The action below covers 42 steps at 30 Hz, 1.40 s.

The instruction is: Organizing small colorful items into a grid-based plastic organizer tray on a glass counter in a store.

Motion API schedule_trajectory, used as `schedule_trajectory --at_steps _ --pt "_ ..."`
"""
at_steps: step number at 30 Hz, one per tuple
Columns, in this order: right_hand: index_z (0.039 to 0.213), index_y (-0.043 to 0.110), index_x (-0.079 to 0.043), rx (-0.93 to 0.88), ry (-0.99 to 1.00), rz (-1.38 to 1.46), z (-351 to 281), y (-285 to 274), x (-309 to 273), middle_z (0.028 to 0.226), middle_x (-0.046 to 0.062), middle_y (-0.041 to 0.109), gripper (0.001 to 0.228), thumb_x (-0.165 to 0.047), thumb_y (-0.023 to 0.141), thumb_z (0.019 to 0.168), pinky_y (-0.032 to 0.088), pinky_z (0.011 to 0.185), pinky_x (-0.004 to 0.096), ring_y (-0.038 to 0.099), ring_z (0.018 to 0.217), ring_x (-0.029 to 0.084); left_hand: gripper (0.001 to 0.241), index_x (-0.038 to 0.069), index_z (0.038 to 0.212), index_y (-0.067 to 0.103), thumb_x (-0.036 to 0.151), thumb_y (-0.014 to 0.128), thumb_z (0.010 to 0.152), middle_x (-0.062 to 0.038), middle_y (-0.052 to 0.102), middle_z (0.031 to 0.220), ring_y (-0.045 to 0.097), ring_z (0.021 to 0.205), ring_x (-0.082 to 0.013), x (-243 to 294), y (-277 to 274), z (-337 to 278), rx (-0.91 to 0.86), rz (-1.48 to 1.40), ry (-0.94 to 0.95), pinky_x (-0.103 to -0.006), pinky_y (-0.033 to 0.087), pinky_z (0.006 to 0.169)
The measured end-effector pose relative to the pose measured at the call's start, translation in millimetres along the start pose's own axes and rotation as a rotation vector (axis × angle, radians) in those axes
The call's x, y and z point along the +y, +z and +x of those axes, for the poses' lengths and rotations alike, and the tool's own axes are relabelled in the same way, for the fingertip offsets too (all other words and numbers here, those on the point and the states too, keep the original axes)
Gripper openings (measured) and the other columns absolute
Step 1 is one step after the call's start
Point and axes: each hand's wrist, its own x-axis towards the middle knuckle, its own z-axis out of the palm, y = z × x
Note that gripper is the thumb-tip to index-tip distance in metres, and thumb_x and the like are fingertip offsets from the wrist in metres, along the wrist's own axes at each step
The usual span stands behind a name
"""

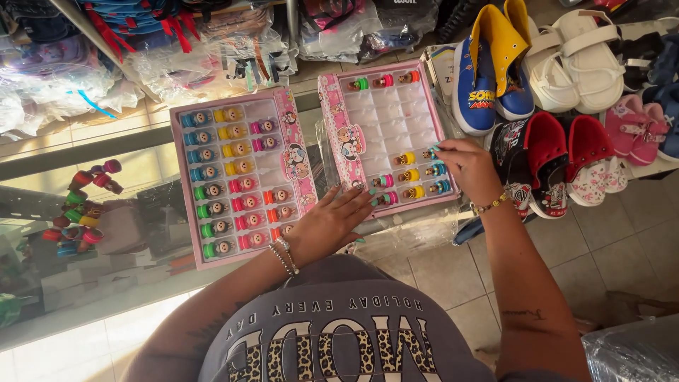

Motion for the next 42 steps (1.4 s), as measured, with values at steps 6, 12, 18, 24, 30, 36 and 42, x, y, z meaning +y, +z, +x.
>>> schedule_trajectory --at_steps 6,12,18,24,30,36,42 --pt "0.094 0.082 -0.006 0.036 -0.073 -0.069 -8.6 9.2 10.5 0.107 0.01 0.076 0.016 0.003 0.069 0.095 0.06 0.087 0.035 0.072 0.097 0.028 0.067 0.014 0.149 0.051 0.04 0.07 0.09 -0.011 0.054 0.149 0.048 0.142 -0.0318 -3.9 14.5 -2.5 -0.002 0.025 -0.028 -0.0559 0.037 0.115" --pt "0.1 0.08 -0.002 -0.007 -0.101 -0.003 -11.7 7.2 4.2 0.113 0.014 0.073 0.017 0.004 0.064 0.097 0.06 0.089 0.039 0.068 0.104 0.033 0.067 0.016 0.147 0.051 0.039 0.071 0.089 -0.008 0.052 0.15 0.049 0.141 -0.0293 -2.4 13.0 -0.1 -0.028 0.02 -0.065 -0.0545 0.037 0.116" --pt "0.123 0.073 -0.034 -0.07 0.007 -0.38 -44.0 18.9 22.9 0.118 -0.015 0.069 0.031 -0.016 0.058 0.102 0.034 0.101 0.036 0.055 0.119 0.016 0.066 0.015 0.147 0.051 0.038 0.072 0.088 -0.009 0.052 0.15 0.05 0.14 -0.0288 0.2 8.7 1.1 -0.042 0.015 -0.082 -0.055 0.038 0.115" --pt "0.137 0.068 -0.031 -0.123 0.082 -0.314 -42.0 6.0 4.5 0.136 -0.012 0.068 0.049 -0.009 0.056 0.095 0.036 0.098 0.039 0.057 0.119 0.02 0.061 0.012 0.142 0.057 0.038 0.074 0.089 -0.011 0.056 0.145 0.053 0.138 -0.0291 -0.4 0.0 -5.4 0.035 -0.006 -0.07 -0.0557 0.038 0.115" --pt "0.123 0.071 0.009 0.083 -0.026 -0.124 -17.9 -11.9 -60.0 0.133 0.024 0.071 0.034 0.007 0.05 0.096 0.044 0.095 0.05 0.067 0.11 0.041 0.033 0.003 0.131 0.061 0.017 0.061 0.101 -0.017 0.062 0.137 0.061 0.122 -0.0362 -16.6 -72.0 -60.8 0.238 -0.116 -0.159 -0.0576 0.043 0.113" --pt "0.148 0.042 0.021 0.525 0.193 0.163 -5.7 12.3 -176.3 0.137 0.038 0.046 0.056 0.027 0.049 0.094 0.037 0.067 0.044 0.05 0.085 0.043 0.031 0.008 0.128 0.066 0.02 0.066 0.099 -0.013 0.073 0.12 0.072 0.106 -0.0326 -60.5 -129.3 -180.7 0.402 0.078 -0.619 -0.049 0.059 0.087" --pt "0.144 0.045 0.011 0.426 0.289 0.428 25.4 67.0 -228.7 0.129 0.03 0.054 0.045 0.026 0.062 0.105 0.05 0.069 0.037 0.058 0.089 0.033 0.053 0.008 0.137 0.058 0.002 0.068 0.085 -0.017 0.067 0.125 0.063 0.115 -0.0385 -111.0 -162.5 -265.8 0.523 0.226 -0.914 -0.0502 0.052 0.094"
